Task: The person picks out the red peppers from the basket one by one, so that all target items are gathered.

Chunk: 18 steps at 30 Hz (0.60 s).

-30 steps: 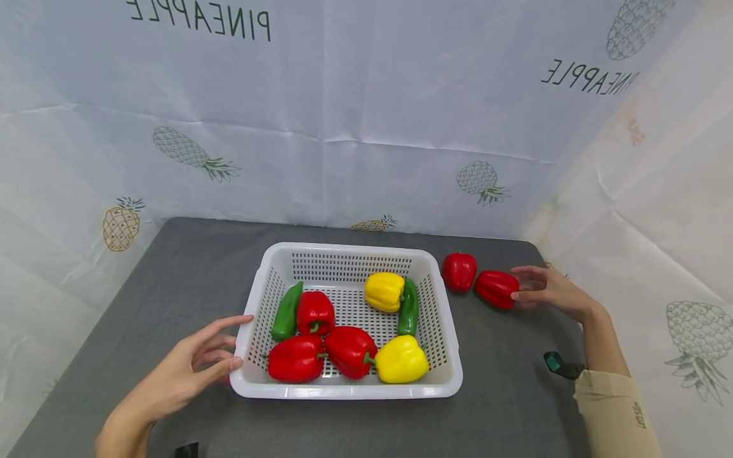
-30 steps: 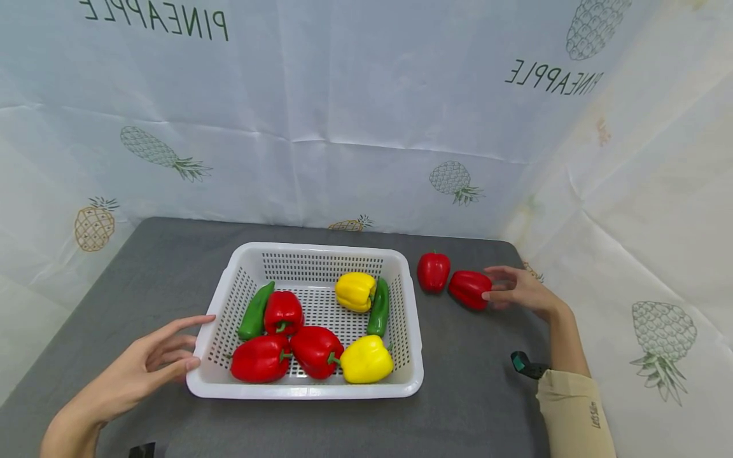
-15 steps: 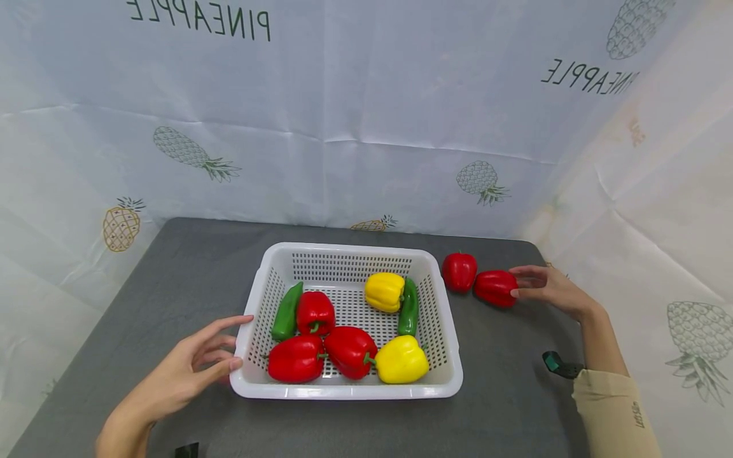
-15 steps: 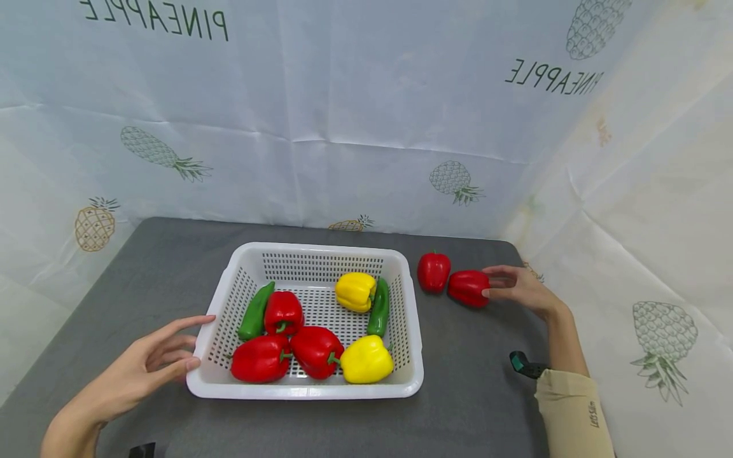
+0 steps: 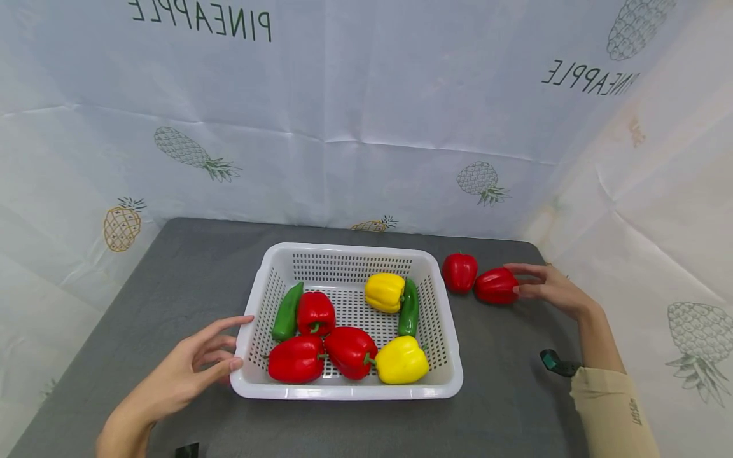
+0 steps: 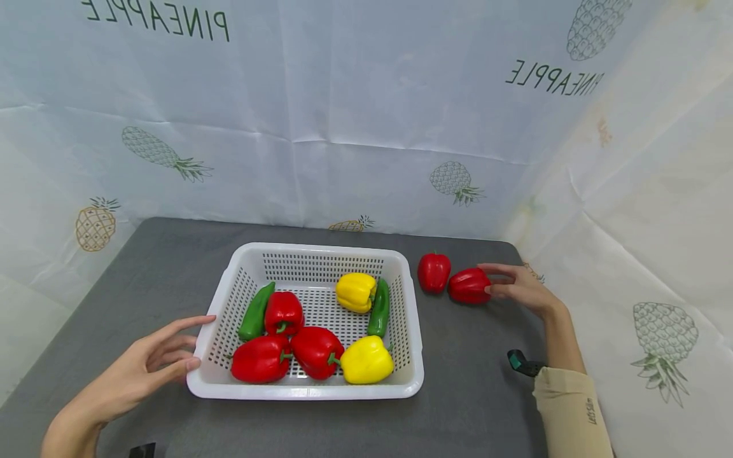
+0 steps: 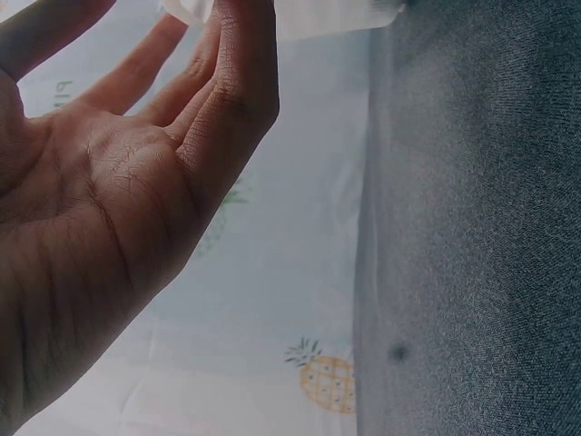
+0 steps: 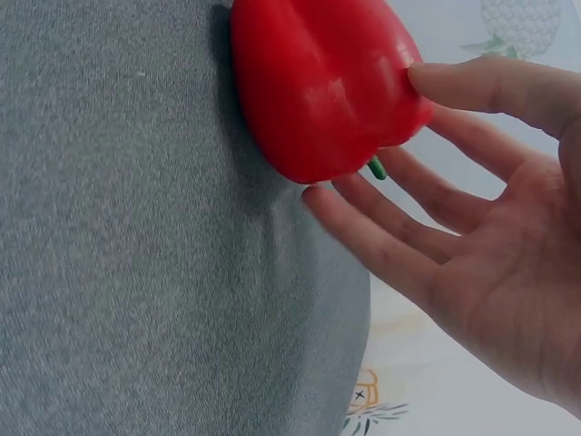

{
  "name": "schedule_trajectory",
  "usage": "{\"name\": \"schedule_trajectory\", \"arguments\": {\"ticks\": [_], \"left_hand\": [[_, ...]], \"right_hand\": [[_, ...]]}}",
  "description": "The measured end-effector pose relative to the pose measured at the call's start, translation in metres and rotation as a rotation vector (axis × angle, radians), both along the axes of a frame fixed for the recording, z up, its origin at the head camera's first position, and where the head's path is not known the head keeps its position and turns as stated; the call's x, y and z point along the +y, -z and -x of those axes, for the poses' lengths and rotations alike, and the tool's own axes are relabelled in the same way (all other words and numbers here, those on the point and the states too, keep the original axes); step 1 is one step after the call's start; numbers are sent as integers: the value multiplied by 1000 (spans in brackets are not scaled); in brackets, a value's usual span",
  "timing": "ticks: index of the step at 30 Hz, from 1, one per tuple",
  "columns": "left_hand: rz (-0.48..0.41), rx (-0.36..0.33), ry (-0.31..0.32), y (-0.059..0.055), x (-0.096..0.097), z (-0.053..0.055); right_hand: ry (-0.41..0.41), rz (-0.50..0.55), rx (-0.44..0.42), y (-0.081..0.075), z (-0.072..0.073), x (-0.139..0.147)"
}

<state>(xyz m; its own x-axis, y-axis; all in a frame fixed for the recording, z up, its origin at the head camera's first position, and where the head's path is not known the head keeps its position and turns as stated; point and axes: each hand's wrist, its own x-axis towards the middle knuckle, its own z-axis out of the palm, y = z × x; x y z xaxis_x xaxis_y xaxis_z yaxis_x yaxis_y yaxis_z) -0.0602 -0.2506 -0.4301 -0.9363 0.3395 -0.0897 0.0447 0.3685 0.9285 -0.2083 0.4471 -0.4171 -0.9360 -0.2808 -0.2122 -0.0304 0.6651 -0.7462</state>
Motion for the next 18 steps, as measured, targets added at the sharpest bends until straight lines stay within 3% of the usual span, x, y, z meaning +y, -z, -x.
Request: {"name": "schedule_trajectory", "arguments": {"ticks": [12, 18], "left_hand": [[17, 21, 8, 3, 0, 1], [7, 10, -3, -2, 0, 0]], "right_hand": [[30, 78, -49, -1, 8, -10], [65, 49, -30, 0, 11, -16]]}}
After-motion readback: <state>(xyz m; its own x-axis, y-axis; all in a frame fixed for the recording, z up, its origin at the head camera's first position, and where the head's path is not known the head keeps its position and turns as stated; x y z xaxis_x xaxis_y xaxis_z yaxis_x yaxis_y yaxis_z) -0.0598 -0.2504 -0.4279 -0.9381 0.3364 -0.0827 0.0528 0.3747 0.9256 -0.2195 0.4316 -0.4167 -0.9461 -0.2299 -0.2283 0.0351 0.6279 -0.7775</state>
